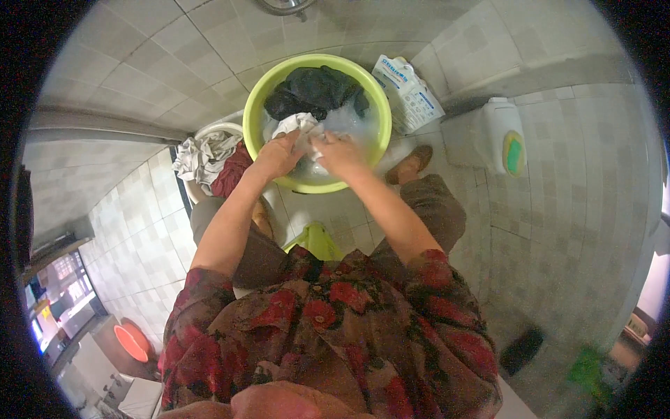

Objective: The person hand-washes clothes in a bucket of soapy water by scrubbing them against each other, wrings out each item, and places them into a separate laundry basket. The person then lifts the bucket and pours out the remaining water.

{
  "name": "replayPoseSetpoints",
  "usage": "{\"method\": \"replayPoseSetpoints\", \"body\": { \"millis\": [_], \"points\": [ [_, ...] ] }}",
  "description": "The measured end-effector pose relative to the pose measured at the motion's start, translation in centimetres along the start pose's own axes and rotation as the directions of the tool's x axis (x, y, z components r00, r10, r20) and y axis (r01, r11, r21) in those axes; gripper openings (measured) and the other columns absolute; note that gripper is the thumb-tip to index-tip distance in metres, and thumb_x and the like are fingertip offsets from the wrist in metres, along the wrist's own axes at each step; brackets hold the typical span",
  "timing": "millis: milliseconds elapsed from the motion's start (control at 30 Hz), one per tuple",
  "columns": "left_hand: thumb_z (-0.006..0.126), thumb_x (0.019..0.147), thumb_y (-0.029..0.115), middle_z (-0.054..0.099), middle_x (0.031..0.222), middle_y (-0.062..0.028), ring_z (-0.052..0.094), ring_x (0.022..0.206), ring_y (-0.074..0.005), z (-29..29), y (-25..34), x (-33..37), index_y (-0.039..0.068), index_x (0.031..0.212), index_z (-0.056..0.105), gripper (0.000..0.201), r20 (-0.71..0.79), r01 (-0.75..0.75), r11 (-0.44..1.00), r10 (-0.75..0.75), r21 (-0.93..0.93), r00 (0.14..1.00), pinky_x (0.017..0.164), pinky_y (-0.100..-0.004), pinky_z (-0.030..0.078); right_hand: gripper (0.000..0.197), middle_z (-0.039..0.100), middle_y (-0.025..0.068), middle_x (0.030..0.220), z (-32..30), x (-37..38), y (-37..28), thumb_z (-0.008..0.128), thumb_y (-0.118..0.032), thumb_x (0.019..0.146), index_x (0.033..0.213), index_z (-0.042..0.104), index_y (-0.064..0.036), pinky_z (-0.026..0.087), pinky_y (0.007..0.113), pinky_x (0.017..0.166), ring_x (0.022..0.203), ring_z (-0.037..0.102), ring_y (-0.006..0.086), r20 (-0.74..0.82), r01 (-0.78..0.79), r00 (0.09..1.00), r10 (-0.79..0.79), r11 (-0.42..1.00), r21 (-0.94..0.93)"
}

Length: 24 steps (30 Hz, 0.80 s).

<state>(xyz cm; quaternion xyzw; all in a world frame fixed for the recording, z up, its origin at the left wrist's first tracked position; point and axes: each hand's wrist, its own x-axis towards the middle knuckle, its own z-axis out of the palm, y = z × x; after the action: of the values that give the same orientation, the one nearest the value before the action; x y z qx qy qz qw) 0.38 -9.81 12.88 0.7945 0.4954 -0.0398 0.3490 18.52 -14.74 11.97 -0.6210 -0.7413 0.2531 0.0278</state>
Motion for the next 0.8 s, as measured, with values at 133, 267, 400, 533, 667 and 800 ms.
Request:
{"method": "replayPoseSetpoints", "body": {
  "millis": [133,267,400,533,667,800],
  "points": [
    [0.052,0.087,0.025,0.052,0.126,-0.0213,0.054,0.113,-0.0355,1.8,-1.3,1.3,0.006,0.137,0.039,0.054,-0.042,-0.002,0.999,0.0,-0.052,0.999,0.095,-0.0412,0.044,0.047,0.051,0.0104,0.132,8.7,4.2,1.7,0.055,-0.031,0.088,0.134,0.045,-0.0315,0.039,0.052,0.097,0.125,0.041,0.0385,0.057,-0.096,0.991,0.122,0.936,-0.338],
    [0.052,0.087,0.025,0.056,0.119,-0.0241,0.055,0.108,-0.0396,3.2,-1.0,3.4,0.007,0.133,0.043,0.051,-0.073,-0.185,0.979,0.179,-0.086,0.981,0.093,-0.0439,0.044,0.041,0.06,0.0122,0.121,10.4,8.6,6.1,0.057,-0.036,0.082,0.123,0.057,-0.0277,0.045,0.046,0.091,0.113,0.054,0.0326,-0.001,-0.299,0.951,0.31,0.919,-0.257],
    [0.051,0.087,0.022,0.063,0.101,-0.0253,0.06,0.093,-0.0419,3.0,-1.4,4.1,0.006,0.119,0.055,0.036,-0.207,-0.124,0.99,0.109,-0.065,0.972,0.083,-0.0463,0.049,0.034,0.067,0.0137,0.102,7.1,8.4,4.6,0.06,-0.033,0.079,0.109,0.065,-0.019,0.049,0.044,0.083,0.096,0.063,0.0323,0.106,-0.237,0.966,0.238,0.971,-0.017],
    [0.046,0.089,0.03,0.064,0.092,-0.025,0.06,0.089,-0.0444,2.6,-0.1,5.1,0.005,0.109,0.06,0.034,-0.339,-0.019,0.992,-0.026,-0.128,0.94,0.078,-0.0488,0.049,0.036,0.067,0.012,0.096,1.9,4.8,8.1,0.068,-0.012,0.077,0.11,0.06,-0.0007,0.05,0.033,0.079,0.087,0.063,0.0188,-0.109,-0.094,0.956,0.271,0.639,0.763],
    [0.04,0.093,0.039,0.062,0.109,-0.0223,0.057,0.103,-0.0434,3.4,0.2,4.9,0.012,0.126,0.052,0.044,-0.314,0.075,0.989,-0.112,-0.127,0.943,0.082,-0.0484,0.049,0.033,0.064,0.0095,0.104,-6.3,0.8,1.8,0.063,-0.006,0.084,0.115,0.055,0.0025,0.051,0.029,0.078,0.088,0.062,0.0153,-0.06,0.027,0.932,0.358,0.096,0.995],
    [0.026,0.098,0.052,0.045,0.137,-0.0125,0.05,0.12,-0.0316,-1.3,4.8,3.3,0.007,0.14,0.033,0.062,0.247,0.354,0.223,-0.396,-0.908,0.884,0.092,-0.0476,0.046,0.034,0.063,0.01,0.106,-11.0,-1.4,-2.1,0.063,-0.006,0.086,0.117,0.053,0.0034,0.052,0.029,0.079,0.09,0.062,0.0153,-0.115,0.105,0.931,0.346,0.047,0.993]
  ]
}}
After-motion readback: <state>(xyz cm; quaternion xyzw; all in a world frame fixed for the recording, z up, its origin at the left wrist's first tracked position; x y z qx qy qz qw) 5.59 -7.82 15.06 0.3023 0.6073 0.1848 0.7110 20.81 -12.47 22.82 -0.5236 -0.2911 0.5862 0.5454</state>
